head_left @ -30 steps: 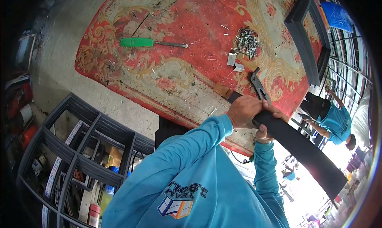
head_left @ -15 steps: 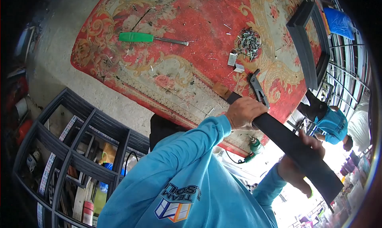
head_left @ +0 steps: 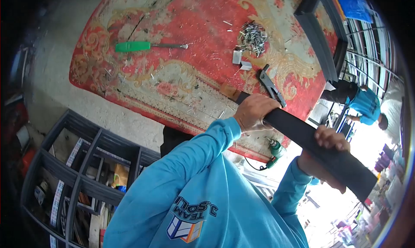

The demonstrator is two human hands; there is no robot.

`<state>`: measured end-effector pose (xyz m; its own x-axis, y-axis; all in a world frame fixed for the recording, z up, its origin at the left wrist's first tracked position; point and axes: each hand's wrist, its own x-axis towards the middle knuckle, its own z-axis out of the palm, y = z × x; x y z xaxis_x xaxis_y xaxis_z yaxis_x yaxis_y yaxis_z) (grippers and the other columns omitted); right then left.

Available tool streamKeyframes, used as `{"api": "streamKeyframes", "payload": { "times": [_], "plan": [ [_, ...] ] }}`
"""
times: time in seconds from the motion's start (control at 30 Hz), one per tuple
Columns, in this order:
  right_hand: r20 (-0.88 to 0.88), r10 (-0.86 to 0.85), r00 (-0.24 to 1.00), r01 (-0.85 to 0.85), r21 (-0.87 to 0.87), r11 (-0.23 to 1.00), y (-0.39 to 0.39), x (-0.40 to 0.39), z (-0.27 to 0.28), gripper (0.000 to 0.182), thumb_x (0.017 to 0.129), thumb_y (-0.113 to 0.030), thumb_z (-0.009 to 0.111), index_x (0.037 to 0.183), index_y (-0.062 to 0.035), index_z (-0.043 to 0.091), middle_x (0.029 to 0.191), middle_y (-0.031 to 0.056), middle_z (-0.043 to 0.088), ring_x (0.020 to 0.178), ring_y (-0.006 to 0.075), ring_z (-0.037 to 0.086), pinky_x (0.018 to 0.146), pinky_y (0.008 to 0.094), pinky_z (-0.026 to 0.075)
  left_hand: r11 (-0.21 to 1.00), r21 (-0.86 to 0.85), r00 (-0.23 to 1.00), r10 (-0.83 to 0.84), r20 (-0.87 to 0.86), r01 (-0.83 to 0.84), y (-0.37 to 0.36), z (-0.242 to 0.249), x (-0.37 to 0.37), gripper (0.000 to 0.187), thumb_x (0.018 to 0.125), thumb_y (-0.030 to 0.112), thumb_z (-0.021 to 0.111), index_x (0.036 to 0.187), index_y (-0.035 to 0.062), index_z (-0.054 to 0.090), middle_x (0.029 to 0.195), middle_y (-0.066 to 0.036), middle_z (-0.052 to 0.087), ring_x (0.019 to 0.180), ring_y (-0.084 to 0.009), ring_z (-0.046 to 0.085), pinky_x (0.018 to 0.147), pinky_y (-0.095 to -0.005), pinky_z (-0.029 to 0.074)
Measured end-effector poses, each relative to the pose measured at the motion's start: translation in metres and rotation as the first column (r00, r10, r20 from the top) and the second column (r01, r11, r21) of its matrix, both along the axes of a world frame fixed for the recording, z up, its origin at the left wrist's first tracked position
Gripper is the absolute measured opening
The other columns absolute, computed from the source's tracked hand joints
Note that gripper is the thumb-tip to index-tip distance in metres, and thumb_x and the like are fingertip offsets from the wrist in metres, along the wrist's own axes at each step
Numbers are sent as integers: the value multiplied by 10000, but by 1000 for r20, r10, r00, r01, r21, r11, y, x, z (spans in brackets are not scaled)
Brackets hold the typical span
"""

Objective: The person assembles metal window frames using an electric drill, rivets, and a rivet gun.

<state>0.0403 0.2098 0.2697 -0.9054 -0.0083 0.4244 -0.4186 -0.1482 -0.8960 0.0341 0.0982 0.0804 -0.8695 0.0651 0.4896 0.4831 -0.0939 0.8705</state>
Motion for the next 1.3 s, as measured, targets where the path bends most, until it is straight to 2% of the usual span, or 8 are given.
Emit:
{"api": "streamKeyframes", "payload": {
  "times": [0.27,0.6,0.8,0.93,1.0,1.1,1.17,1.3],
  "plan": [
    [-13,-39,999,38,-41,998,-3,4,-3,1000,618,-958,435,994,-32,478,789,81,443,701,203,444,677,381,387,996,-45,997,-78,28,79,-15,91,0,704,528,215,874,1158,105,581,1070,-112,633,1064,-334,590,989,-482,416],
    [-43,-67,997,64,-66,996,1,6,-14,1037,619,-899,548,1076,28,473,882,176,566,808,298,591,814,467,489,997,6,997,82,-7,-81,17,74,4,606,473,252,869,1010,77,651,903,-109,680,827,-308,671,752,-375,551],
    [106,7,994,2,-81,997,61,63,-55,561,941,-378,583,1326,9,454,1350,136,479,1253,237,453,1058,382,362,998,36,996,50,70,-52,27,62,14,564,513,215,877,1017,56,677,919,-102,703,796,-240,697,739,-339,561],
    [415,-166,895,-2,374,927,136,118,-43,381,946,-143,590,1287,6,504,1211,119,611,1110,191,581,951,328,451,975,137,977,157,141,-177,40,55,14,395,649,139,829,980,-15,678,868,-71,702,767,-120,669,677,-282,549],
    [460,-269,846,112,340,934,185,161,-79,370,926,-121,618,1259,12,528,1150,119,653,1031,187,627,880,300,485,982,132,974,109,197,-136,39,63,17,327,718,134,788,975,0,637,863,-57,666,723,-134,628,633,-275,528],
    [437,-563,701,203,634,746,261,225,-131,389,900,-142,644,1248,0,544,1157,159,639,1110,246,598,933,341,464,976,146,979,141,147,-163,41,75,14,335,692,157,814,944,-8,668,824,-51,677,724,-117,634,643,-275,530],
    [165,-750,640,170,922,347,298,271,-163,549,842,-246,706,1295,-9,505,1189,212,597,1190,345,533,997,399,423,971,133,977,185,109,-199,44,68,14,341,722,209,797,923,-11,633,797,-54,653,714,-135,616,661,-298,513],
    [173,-885,433,114,963,244,315,329,-214,823,763,-416,753,1379,-6,395,1272,261,517,1202,429,487,1002,455,404,976,110,981,182,74,-189,45,70,16,338,735,203,776,932,-18,614,818,-84,657,744,-165,615,711,-332,505]
  ]
}}
